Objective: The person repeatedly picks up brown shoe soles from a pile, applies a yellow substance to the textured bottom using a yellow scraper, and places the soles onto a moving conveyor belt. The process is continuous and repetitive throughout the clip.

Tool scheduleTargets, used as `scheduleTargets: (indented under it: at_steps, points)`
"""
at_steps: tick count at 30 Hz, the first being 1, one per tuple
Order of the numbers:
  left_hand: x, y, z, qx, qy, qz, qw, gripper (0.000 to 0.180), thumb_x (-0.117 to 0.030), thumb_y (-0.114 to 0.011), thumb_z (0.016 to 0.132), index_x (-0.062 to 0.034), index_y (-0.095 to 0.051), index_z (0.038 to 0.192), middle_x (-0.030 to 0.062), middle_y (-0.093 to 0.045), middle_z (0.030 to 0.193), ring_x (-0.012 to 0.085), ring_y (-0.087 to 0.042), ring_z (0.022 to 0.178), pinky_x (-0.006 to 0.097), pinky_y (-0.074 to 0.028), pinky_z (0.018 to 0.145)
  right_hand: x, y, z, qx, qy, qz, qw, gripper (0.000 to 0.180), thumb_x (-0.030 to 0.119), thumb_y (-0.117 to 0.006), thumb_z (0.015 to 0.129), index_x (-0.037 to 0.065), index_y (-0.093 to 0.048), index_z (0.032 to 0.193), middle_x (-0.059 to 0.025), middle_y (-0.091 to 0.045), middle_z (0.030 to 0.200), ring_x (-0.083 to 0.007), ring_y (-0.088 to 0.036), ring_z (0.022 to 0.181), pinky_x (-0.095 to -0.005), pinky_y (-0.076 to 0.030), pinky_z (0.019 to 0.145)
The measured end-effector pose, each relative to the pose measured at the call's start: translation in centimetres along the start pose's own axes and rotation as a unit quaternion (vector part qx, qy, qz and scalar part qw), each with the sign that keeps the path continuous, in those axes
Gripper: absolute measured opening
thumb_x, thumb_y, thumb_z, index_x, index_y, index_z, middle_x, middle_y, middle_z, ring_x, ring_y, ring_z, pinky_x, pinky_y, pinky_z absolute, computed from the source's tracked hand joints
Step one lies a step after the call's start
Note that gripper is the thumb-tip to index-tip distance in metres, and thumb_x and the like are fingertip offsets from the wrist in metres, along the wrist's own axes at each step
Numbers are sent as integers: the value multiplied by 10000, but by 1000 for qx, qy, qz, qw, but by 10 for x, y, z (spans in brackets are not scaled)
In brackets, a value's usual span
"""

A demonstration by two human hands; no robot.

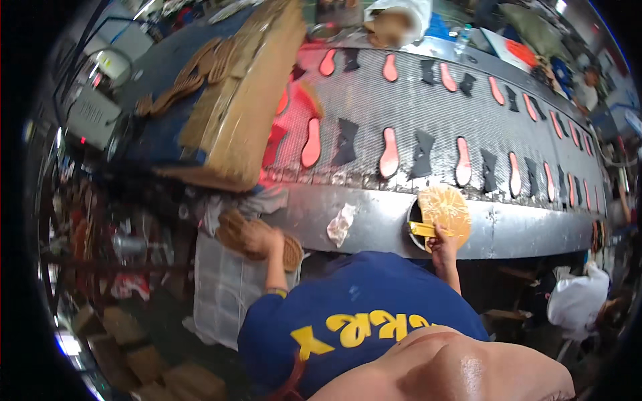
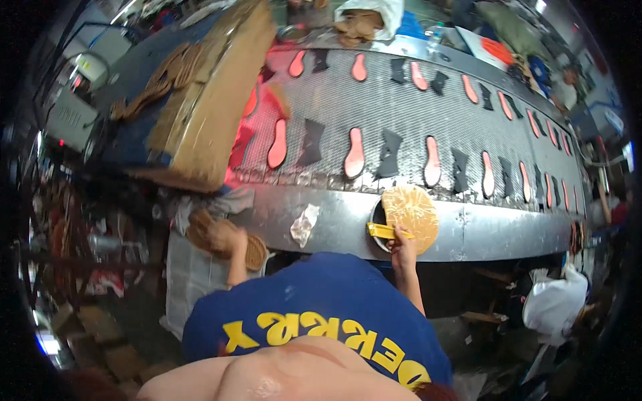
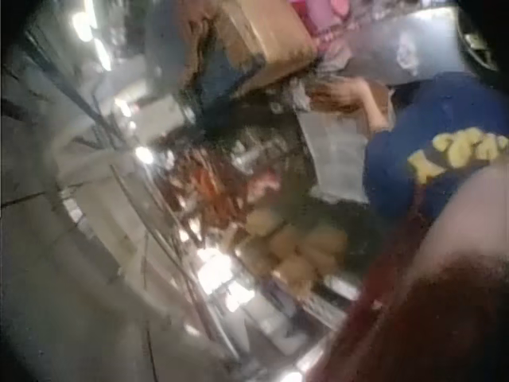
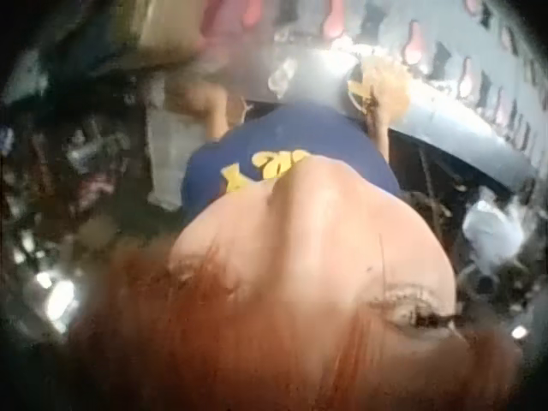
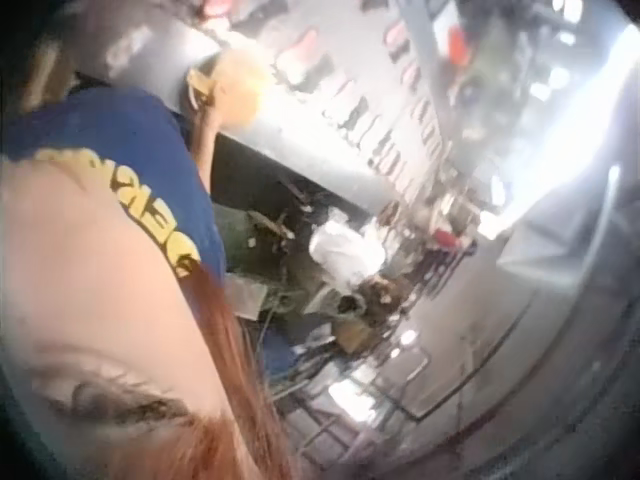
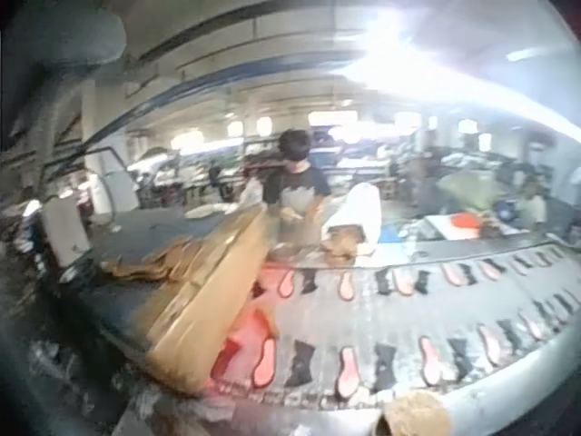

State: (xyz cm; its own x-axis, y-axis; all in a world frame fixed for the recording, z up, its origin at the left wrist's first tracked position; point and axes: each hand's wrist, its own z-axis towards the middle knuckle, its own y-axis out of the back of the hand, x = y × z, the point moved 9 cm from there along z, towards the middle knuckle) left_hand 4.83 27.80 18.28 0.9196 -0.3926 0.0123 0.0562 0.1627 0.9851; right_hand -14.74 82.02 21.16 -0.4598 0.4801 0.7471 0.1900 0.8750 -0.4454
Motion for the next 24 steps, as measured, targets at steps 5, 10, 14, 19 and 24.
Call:
scheduleTargets:
  at_steps: [5,10,14,19,24]
  points:
    - [70,-39,-21,178,208,-79,959,1034,-681,-583,758,-75,-174,1489,294,-109,1498,479,-201,1358,625,-276,1016,-17,-6,25,47,-46,-12,998,170,168,-585,924,38,-610,1030,-1,-548,706,-88,-501,520,-226,-413,466]
    - [127,-47,-20,38,291,-216,931,844,-510,-635,827,-38,-282,1432,293,-324,1418,403,-389,1282,493,-442,942,-25,-48,33,124,-58,-17,991,168,181,-609,912,41,-611,1004,-6,-562,707,-100,-515,531,-237,-427,479]
    - [156,-102,-19,138,451,-512,718,688,-139,-711,823,-34,-365,1407,168,-409,1412,319,-474,1229,434,-450,999,-28,-64,32,136,-58,-52,988,160,194,-618,908,60,-610,996,-9,-573,725,-108,-524,540,-236,-440,486]
    - [184,-98,3,216,333,-724,565,152,-118,-591,895,-85,-513,769,40,-513,670,142,-463,585,308,-388,552,-39,-66,32,148,-97,-49,983,153,185,-614,910,62,-609,1001,-6,-570,729,-104,-508,525,-219,-418,473]
    - [89,6,-6,46,311,-806,502,184,-38,-686,790,-56,-533,891,43,-554,721,144,-568,559,251,-436,448,-27,-18,55,117,-32,-60,991,140,189,-627,906,95,-613,1008,24,-527,708,-77,-464,524,-206,-361,467]
